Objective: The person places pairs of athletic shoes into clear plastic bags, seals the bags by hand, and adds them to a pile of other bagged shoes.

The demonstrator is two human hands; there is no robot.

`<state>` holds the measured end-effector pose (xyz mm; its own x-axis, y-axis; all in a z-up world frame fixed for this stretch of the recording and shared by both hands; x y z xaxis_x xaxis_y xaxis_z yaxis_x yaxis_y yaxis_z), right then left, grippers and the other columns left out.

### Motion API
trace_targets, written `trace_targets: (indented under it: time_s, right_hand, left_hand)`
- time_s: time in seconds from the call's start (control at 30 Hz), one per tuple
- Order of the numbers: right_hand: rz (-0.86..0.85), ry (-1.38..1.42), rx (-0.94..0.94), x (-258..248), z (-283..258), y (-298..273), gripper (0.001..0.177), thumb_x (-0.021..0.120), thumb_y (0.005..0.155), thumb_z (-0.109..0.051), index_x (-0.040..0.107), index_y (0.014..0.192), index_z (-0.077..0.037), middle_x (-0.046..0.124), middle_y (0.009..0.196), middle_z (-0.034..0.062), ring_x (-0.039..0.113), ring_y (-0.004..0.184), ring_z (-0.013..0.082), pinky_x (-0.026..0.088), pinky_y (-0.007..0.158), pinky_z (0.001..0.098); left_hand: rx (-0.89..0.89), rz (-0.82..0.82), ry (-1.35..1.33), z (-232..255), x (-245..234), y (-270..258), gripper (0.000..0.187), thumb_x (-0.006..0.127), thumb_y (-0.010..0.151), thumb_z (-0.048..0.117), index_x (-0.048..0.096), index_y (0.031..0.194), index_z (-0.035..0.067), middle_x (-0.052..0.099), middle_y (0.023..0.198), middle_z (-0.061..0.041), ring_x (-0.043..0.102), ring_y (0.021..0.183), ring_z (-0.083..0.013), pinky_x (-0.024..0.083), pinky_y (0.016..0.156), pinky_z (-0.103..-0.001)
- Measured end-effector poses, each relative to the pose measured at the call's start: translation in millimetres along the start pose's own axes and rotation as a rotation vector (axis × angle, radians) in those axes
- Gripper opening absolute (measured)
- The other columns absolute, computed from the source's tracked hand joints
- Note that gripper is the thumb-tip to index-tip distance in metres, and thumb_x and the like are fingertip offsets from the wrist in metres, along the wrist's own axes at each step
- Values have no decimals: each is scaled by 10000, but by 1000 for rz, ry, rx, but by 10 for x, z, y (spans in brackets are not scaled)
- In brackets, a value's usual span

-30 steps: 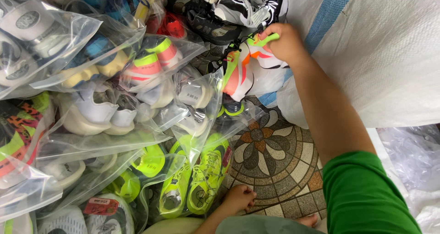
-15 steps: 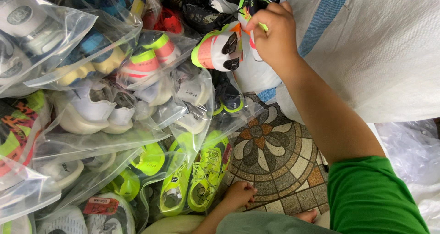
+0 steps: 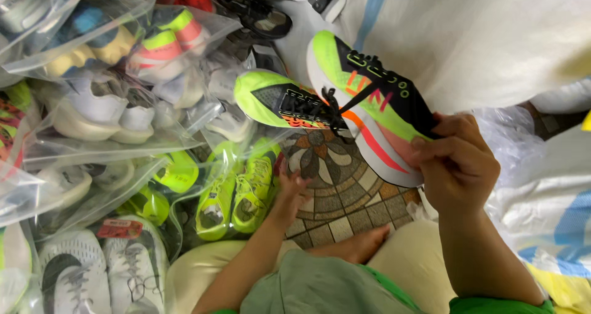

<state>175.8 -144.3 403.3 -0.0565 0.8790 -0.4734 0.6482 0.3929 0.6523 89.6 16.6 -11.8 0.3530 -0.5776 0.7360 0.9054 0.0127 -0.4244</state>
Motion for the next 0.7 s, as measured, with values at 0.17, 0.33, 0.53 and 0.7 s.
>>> trace_targets:
  time_s: [0.17,0.33,0.53,0.7]
  right_hand:
    - [131,17,143,-717,-190,-867,282,761,1026,127,692,833,-67,569,885,86,532,1018,238,577,1275,481]
    - [179,134,188,-1183,-278,-1508,252,793,953,93,720,778,-72,557,876,96,574,957,234,583,1249,487]
    - [246,-136,-19,-1967,-186,-1961,272,863,943,78,802,731,-82,538,833,119,526,865,290,591,1133,575]
    - [249,-417,-131,-2415,532,-2355,307,865,1022,95,836,776,-87,569,846,126,478,867,310,558,1135,593]
  left_hand:
    - [257,-22,261,238,597,-323,1493,901,748,620,-153,1756,299,161,1854,-109,216,1703,-363,291,1322,-616]
    - [103,208,-33,-366,1027,-215,722,862,883,184,453,1478,188,688,1207,-95,692,963,-253,513,754,-389]
    - [-3,301,-3,-540,1518,-69,238,913,902,162,709,970,62,802,869,-225,810,707,-342,648,662,-474]
    - [-33,459,307,-728,1885,455,505,872,942,436,728,1137,-8,765,925,-254,799,835,-354,636,769,-534]
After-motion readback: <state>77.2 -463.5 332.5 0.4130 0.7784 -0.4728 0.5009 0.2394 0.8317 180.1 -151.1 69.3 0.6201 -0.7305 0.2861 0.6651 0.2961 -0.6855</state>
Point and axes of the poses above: each hand's wrist, its own y-axis towards the middle knuckle, its own x-axis out of the palm, z = x × y, the point moved 8 cm from there along y, towards the middle knuckle
